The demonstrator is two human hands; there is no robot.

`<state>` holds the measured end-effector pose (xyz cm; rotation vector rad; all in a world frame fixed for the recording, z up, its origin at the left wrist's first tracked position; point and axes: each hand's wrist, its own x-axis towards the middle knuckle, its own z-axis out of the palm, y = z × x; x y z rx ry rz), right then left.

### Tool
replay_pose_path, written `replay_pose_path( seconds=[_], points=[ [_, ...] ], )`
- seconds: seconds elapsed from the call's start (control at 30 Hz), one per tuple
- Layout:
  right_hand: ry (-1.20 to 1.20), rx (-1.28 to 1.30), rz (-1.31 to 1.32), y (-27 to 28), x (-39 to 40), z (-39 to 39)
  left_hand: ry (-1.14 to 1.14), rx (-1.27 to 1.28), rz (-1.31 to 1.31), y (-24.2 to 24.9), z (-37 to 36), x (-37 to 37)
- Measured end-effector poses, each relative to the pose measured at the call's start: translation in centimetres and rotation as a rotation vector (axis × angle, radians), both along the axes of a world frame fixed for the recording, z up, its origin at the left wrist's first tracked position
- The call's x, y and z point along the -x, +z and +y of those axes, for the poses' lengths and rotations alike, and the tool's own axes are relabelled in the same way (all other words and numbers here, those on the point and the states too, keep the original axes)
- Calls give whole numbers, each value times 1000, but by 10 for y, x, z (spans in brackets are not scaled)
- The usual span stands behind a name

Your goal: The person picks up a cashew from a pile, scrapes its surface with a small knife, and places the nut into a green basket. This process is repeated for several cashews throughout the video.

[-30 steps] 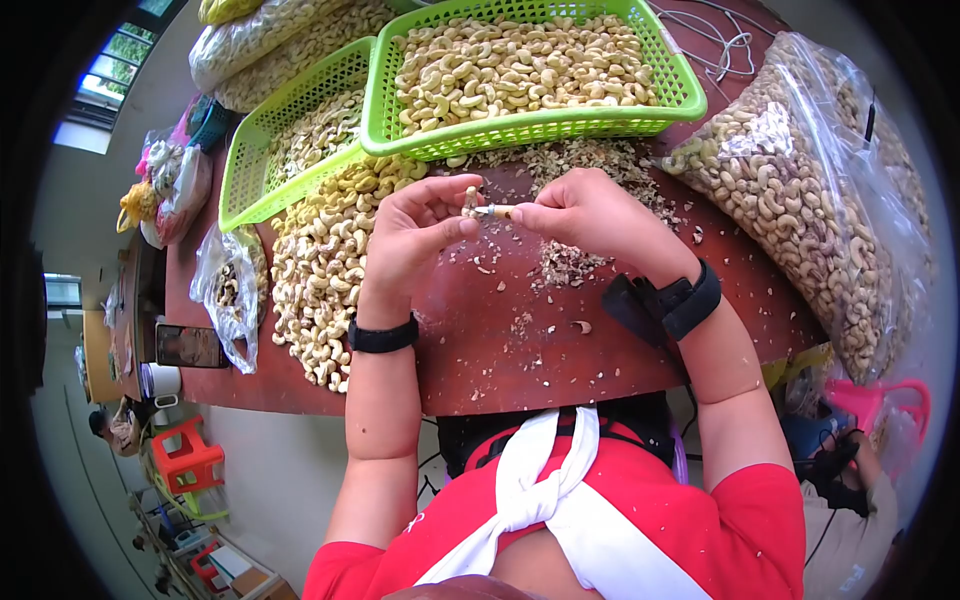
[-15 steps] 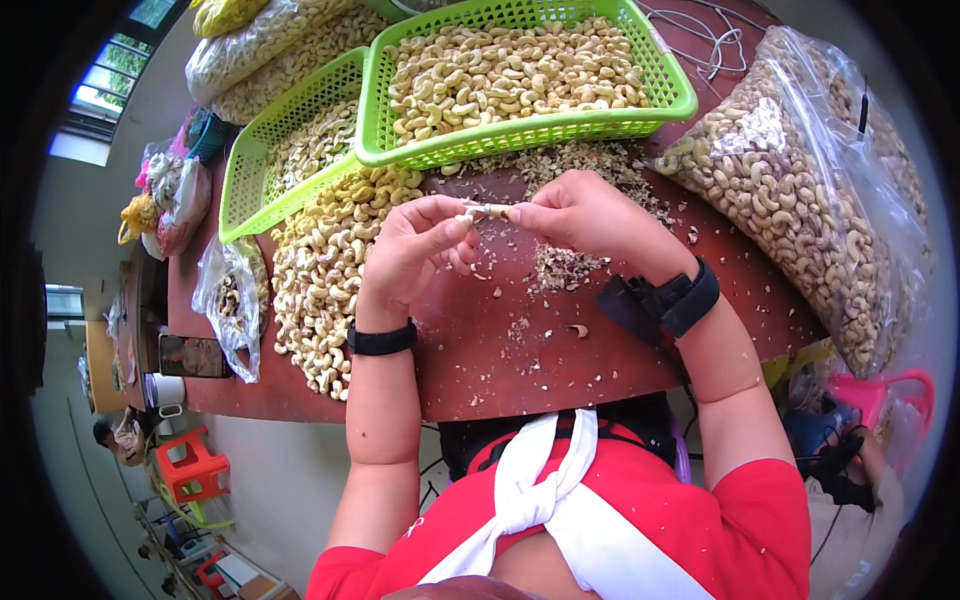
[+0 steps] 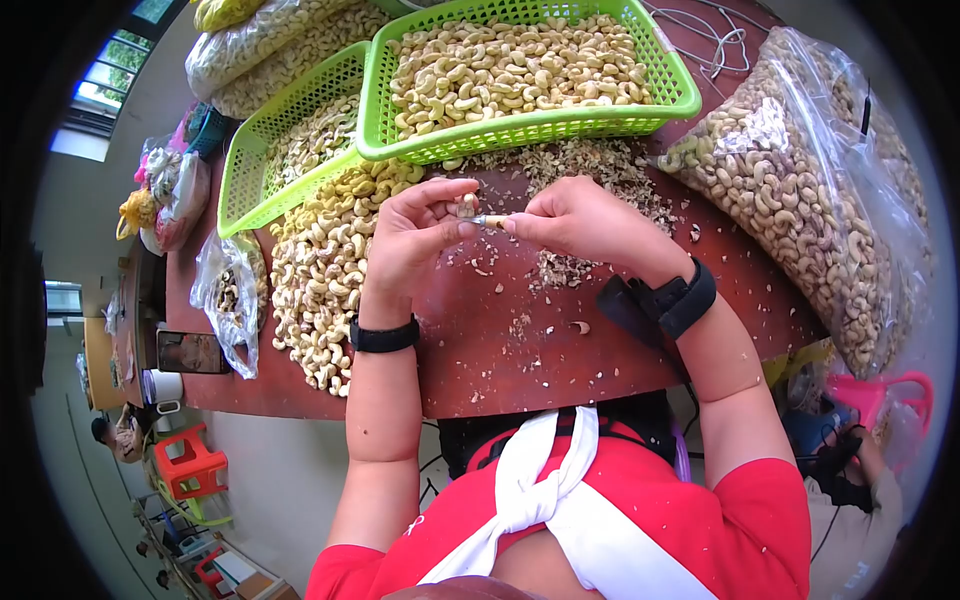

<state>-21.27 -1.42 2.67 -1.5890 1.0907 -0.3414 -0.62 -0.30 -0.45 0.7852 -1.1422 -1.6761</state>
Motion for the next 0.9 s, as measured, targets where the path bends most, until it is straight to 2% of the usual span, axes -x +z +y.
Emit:
replay_pose_path(
  seconds=[0.1, 0.17, 0.3, 0.6, 0.77, 0.9],
  points=[
    [-9, 9, 19, 2, -1, 1, 34, 106, -37, 0, -1, 2],
    [-12, 22, 36, 0, 1, -1, 23, 46, -120, 0, -1, 0],
    [-12, 25, 43, 1, 4, -3, 72, -80, -85, 5, 1, 4],
    [-23, 67, 56, 1, 1, -2, 40, 52, -90, 4, 3, 4],
    [-22, 49, 92, 2, 2, -4, 79, -148, -179, 17, 9, 9],
    [-27, 20, 55, 0, 4, -5, 31, -179, -167, 15, 6, 5]
  ],
)
